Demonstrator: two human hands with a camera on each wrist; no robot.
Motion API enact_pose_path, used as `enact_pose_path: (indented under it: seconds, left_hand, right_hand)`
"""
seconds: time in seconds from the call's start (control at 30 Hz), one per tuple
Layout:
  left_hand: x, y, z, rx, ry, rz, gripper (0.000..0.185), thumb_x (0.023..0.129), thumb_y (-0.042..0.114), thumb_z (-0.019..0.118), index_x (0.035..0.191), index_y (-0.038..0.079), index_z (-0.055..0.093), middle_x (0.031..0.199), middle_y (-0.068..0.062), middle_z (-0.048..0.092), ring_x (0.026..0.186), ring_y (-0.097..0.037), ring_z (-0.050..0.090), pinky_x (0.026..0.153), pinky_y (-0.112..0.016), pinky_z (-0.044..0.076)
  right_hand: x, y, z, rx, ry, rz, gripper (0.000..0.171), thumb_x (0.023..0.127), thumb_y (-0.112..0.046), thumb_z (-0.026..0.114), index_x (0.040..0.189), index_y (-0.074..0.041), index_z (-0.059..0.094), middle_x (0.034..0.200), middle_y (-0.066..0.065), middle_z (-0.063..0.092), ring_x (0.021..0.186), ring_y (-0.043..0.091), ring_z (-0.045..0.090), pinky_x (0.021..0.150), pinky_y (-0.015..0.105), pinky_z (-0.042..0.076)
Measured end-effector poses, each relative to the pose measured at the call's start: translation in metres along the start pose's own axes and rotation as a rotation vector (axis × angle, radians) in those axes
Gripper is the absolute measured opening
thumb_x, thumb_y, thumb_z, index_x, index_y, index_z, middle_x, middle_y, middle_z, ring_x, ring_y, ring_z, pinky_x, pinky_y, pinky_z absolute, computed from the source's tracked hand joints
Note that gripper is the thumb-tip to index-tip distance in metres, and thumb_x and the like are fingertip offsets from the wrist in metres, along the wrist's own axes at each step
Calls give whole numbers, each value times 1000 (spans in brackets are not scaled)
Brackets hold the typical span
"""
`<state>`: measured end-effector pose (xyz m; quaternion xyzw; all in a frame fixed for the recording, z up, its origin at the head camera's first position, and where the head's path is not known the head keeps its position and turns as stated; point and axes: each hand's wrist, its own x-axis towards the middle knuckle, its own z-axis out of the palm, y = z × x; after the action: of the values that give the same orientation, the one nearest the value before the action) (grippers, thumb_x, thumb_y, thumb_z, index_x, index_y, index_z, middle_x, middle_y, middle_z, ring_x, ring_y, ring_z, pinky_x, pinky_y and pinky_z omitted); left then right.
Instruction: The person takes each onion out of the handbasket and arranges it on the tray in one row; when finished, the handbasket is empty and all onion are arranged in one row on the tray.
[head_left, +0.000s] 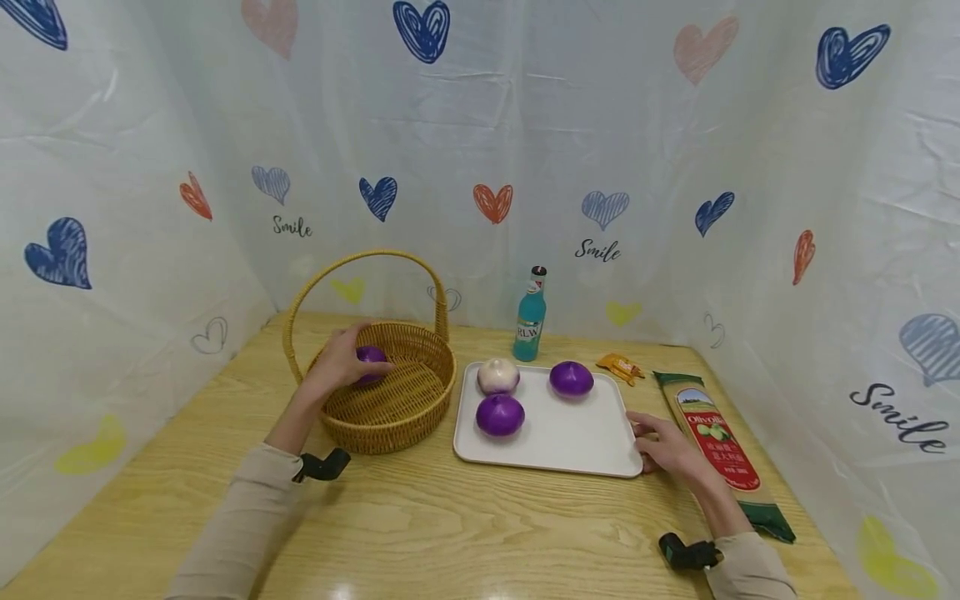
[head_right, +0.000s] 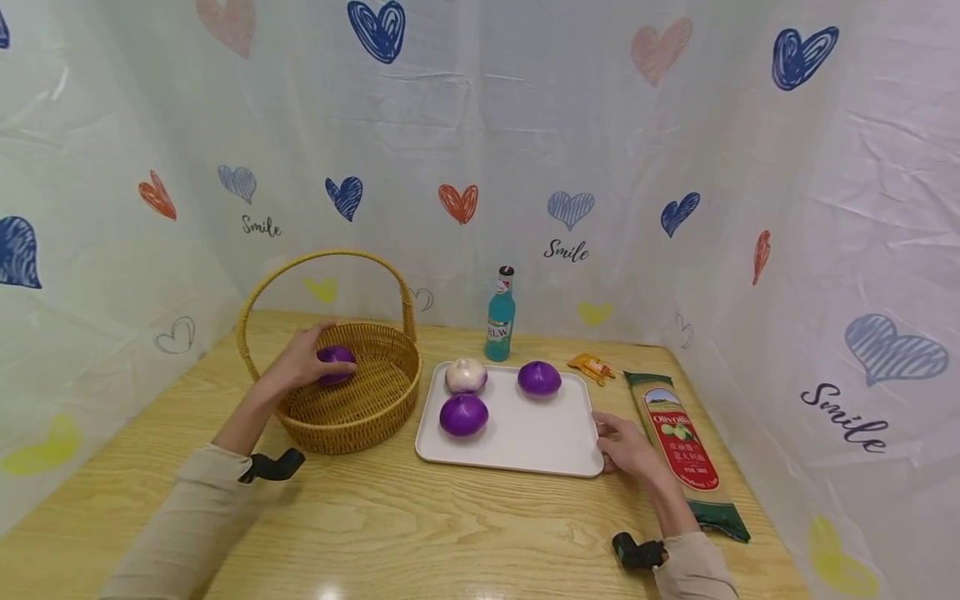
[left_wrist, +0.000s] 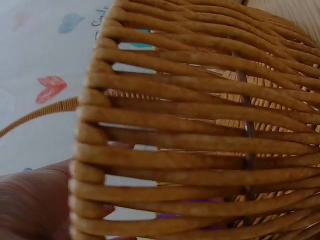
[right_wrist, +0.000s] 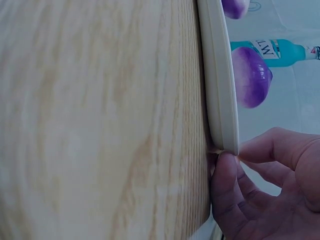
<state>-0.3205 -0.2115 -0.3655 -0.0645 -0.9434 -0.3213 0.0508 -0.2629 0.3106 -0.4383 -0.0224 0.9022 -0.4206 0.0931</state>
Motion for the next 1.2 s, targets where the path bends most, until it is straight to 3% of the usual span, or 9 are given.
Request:
enact_pose_path:
  seconds: [0.23, 0.47, 0.7, 0.97, 1.2]
  left_hand:
    - [5, -3, 2, 16, -46, -83, 96, 83, 32, 78, 152, -4, 22, 144, -40, 31, 129, -55, 41, 104, -63, 41]
    - [13, 0, 2, 54, -72, -162, 92, 84, 22, 77, 153, -2, 21, 146, -38, 28, 131, -54, 38, 107, -63, 37]
    - [13, -10, 7, 96, -101, -125, 87, 80, 21, 79, 145, -10, 31, 140, -40, 38, 129, -53, 41, 106, -62, 38]
    - [11, -14, 13, 97, -82, -94, 74, 78, 20, 81, 135, -9, 44, 129, -37, 48, 119, -50, 50, 99, -61, 43]
    - [12, -15, 15, 50, -96, -80, 76, 76, 17, 82, 135, -7, 42, 134, -36, 50, 123, -50, 50, 103, -59, 41]
  right_hand:
    - [-1, 1, 1, 0, 6, 5, 56, 93, 3, 49, 147, 9, 33, 121, 30, 50, 76, 18, 58, 59, 29, 54]
    - [-2, 2, 1, 44, -3, 4, 57, 93, 1, 48, 147, 10, 32, 123, 30, 48, 82, 17, 58, 61, 29, 55]
    - [0, 2, 0, 28, -8, -2, 57, 94, 1, 48, 148, 9, 32, 124, 30, 48, 81, 18, 58, 61, 29, 54]
    - [0, 0, -2, 32, -8, -13, 57, 93, 2, 47, 147, 10, 31, 123, 31, 47, 81, 18, 58, 60, 29, 55]
    - [-1, 1, -2, 26, -8, -12, 57, 93, 3, 47, 147, 10, 32, 123, 31, 48, 78, 17, 57, 60, 28, 54]
